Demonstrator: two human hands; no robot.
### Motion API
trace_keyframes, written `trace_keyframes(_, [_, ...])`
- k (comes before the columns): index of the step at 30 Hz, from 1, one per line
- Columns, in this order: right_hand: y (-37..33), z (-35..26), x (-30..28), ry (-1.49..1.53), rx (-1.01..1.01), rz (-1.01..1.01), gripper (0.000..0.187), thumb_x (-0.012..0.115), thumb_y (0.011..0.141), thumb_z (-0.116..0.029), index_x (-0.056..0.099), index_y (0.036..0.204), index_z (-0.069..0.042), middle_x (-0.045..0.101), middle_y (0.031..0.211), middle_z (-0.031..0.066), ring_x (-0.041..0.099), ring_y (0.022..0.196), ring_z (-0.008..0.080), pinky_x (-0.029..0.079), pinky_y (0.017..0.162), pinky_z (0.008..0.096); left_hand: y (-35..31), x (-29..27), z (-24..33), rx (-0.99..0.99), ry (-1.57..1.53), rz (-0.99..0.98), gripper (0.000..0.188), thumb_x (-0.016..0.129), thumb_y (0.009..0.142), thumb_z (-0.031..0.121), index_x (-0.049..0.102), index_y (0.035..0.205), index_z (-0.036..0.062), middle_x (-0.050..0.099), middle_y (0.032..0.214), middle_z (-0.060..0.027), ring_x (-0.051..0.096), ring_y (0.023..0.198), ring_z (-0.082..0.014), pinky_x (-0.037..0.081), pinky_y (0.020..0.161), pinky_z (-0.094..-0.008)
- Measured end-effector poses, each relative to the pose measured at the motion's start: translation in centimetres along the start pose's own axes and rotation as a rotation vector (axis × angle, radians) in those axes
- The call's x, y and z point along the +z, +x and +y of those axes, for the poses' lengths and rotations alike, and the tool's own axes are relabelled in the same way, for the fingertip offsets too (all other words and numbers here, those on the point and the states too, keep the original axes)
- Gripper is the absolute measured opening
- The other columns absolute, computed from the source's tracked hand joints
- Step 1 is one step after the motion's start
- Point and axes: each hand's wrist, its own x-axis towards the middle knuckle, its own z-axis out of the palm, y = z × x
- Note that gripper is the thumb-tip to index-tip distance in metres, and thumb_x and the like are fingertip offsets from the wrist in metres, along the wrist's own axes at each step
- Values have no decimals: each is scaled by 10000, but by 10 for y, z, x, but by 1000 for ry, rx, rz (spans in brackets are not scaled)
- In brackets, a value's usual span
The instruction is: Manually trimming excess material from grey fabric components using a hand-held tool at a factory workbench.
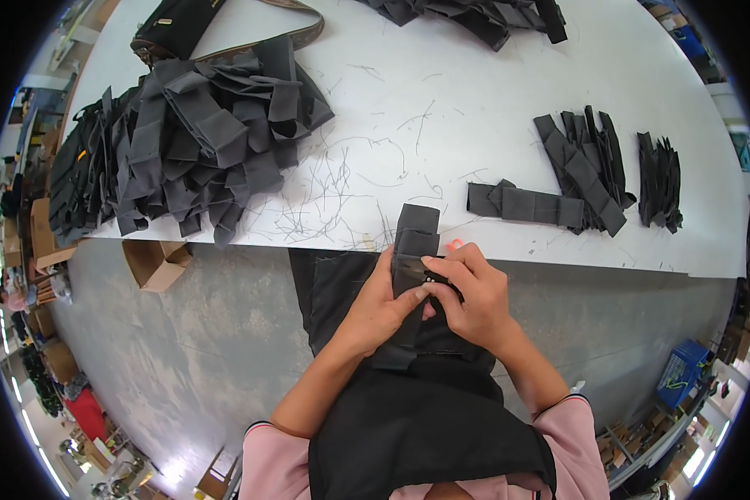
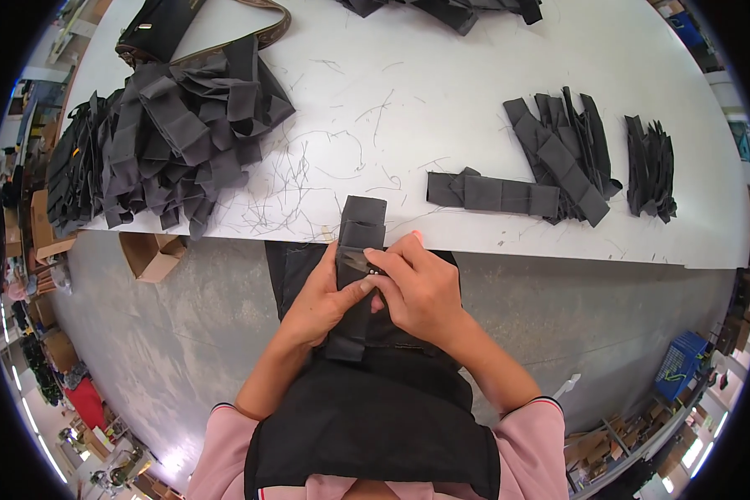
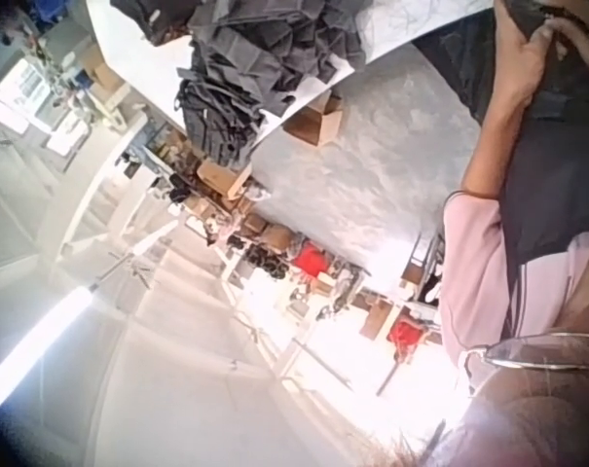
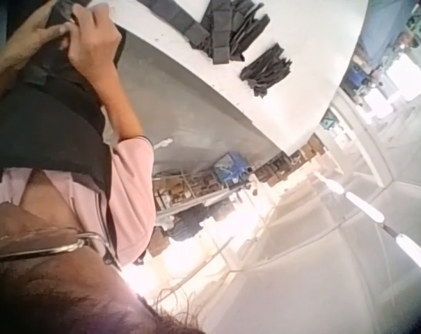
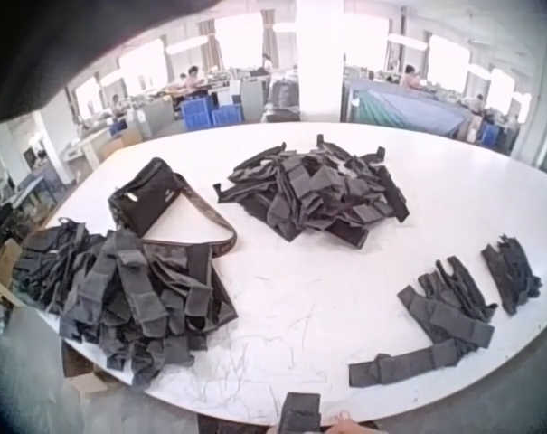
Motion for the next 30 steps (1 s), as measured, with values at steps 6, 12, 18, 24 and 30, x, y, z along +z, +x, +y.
trace_keyframes(6, [-4, -4, 4, -45, 20, 42, 321, 721, 642, -35, 652, 956, -41, 526, 743, 45, 558, 566, 192, 452, 509, 298, 0, 7, 5, 32, 34, 21, 525, 497, 897, -25, 240, 1354, -12, 549, 996, -93, 563, 756, -123, 487, 685, -256])
trace_keyframes(12, [-6, -6, 5, -25, 2, 71, 330, 711, 668, 46, 662, 986, -25, 542, 754, 75, 553, 554, 182, 460, 484, 282, 0, 6, 5, 11, 34, 17, 512, 492, 898, -27, 246, 1346, -8, 544, 992, -91, 559, 754, -122, 486, 687, -258])
trace_keyframes(18, [-12, -5, 5, -97, -40, 74, 346, 714, 644, -7, 662, 985, -28, 559, 755, 56, 554, 571, 182, 450, 493, 281, -1, 7, 2, 5, 28, 2, 511, 490, 890, -37, 257, 1344, -4, 536, 1002, -90, 554, 761, -120, 482, 696, -254])
trace_keyframes(24, [-14, -6, 3, -88, -46, 185, 337, 710, 655, -11, 650, 987, -19, 549, 739, 50, 550, 569, 168, 460, 499, 281, -2, 7, 2, -47, 24, 33, 497, 595, 879, 57, 338, 1300, -3, 530, 1107, -79, 506, 1021, -121, 420, 898, -271])
trace_keyframes(30, [-1, -17, -5, 486, 535, -1, 159, 678, 727, 45, 609, 865, 8, 490, 778, 51, 506, 579, 115, 438, 510, 244, 0, 1, -5, -57, 92, 12, 423, 535, 880, -10, 335, 1253, -25, 564, 1068, -112, 605, 786, -152, 519, 728, -283])
